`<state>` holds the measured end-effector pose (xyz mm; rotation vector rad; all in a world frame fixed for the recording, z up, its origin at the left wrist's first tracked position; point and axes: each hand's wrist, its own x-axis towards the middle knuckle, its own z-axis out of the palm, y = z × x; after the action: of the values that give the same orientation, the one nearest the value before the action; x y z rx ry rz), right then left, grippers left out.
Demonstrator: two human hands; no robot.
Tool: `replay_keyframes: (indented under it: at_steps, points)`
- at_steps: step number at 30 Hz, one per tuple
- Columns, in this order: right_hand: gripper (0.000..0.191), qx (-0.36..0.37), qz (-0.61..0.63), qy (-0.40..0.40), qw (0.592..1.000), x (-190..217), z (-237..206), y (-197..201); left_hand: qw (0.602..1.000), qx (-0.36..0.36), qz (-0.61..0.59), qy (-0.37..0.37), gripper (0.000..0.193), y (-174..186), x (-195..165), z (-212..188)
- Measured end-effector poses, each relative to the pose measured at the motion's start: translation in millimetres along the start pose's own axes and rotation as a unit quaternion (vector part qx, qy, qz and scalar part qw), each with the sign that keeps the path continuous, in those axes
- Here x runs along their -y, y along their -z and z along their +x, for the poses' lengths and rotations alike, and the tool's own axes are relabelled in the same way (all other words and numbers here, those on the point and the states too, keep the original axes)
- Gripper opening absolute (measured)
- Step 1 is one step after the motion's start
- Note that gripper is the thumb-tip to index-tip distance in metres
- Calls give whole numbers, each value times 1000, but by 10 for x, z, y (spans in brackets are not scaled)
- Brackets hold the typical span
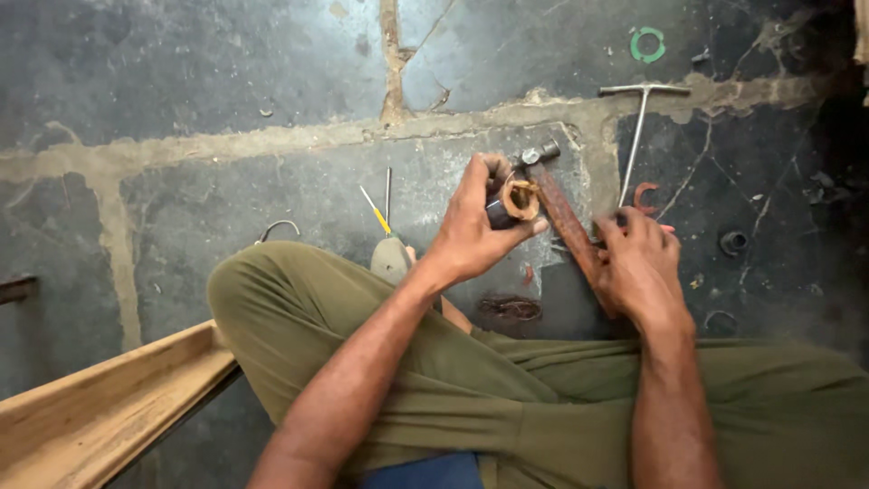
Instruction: The person sits on the floor and uses pliers to strip insulation from a wire, then uses a hammer and chisel to work on a small metal component. The person continues to manipulate the wire and component with pliers and a hammer throughout the clip.
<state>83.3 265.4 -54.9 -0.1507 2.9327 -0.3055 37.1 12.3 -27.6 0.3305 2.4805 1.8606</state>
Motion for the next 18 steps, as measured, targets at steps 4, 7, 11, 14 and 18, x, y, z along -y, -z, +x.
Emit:
replay_keyframes:
  at_steps: [4, 7, 11, 14, 18]
  points:
    - [57, 14, -33, -3, 999, -77, -12, -39, 999, -8, -1, 53, 69, -24, 49, 42]
    - [56, 38, -42, -41, 998, -77, 25, 24, 992, 19, -63, 112, 73, -12, 87, 36]
    - [42, 100, -28, -84, 991, -36, 47, 165, 995, 32, -72, 58, 78, -5, 115, 22]
    - [31, 99, -4, -104, 990, 0, -2, 217, 1000, 14, 27, 3, 68, 8, 131, 9]
    - [23, 15, -10, -111, 994, -30, -69, 214, 994, -20, 90, -54, 52, 33, 140, -20]
